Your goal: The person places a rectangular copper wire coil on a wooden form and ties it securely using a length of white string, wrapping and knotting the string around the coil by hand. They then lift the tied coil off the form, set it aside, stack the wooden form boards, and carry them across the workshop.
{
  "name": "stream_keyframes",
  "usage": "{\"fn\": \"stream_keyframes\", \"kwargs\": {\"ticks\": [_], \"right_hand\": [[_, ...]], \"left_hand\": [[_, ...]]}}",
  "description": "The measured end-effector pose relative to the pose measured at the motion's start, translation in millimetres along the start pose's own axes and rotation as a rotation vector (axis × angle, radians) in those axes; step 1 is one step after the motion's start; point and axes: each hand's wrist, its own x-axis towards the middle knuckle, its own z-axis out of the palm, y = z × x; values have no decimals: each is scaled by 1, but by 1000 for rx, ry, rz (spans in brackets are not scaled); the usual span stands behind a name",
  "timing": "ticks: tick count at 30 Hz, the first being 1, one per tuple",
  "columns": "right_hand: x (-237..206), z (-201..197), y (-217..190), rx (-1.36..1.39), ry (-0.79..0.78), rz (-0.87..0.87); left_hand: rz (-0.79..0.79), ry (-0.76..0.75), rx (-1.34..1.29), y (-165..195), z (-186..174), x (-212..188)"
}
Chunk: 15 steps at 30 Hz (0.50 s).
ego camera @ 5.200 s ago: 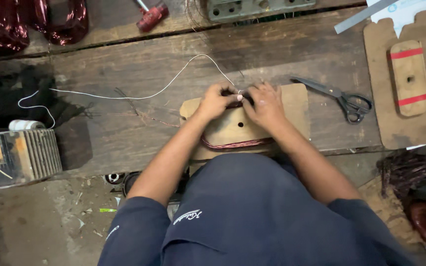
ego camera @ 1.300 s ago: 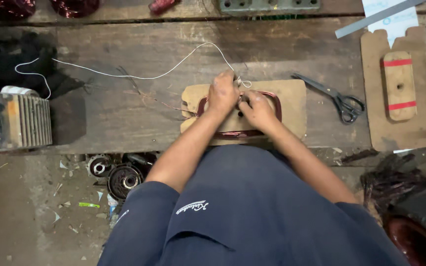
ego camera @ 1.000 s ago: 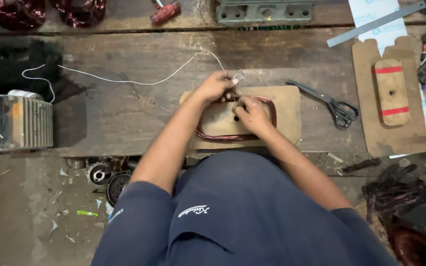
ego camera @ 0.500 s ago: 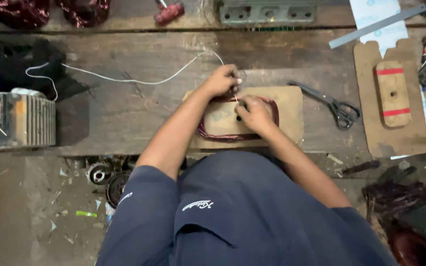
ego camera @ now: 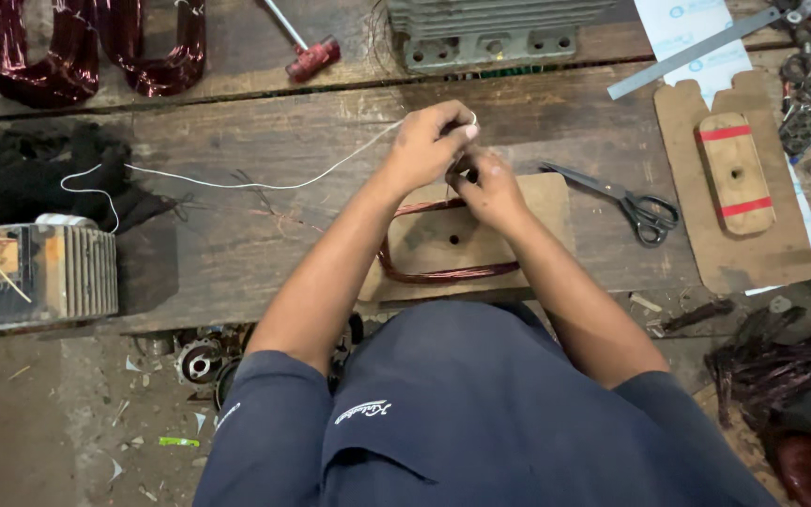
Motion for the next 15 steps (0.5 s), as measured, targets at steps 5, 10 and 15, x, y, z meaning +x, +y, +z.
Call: {"fn": "stream_keyframes", "kwargs": {"ticks": [5, 10, 15], "right_hand": [[8, -11, 0, 55, -40, 117], [15, -5, 23, 8, -43, -21], [-47, -56, 65, -75, 230, 162]], "left_hand": [[-235, 155, 407, -23, -13, -29], [-185, -53, 490, -46, 39, -70], [-161, 62, 304, -60, 42, -74]]}}
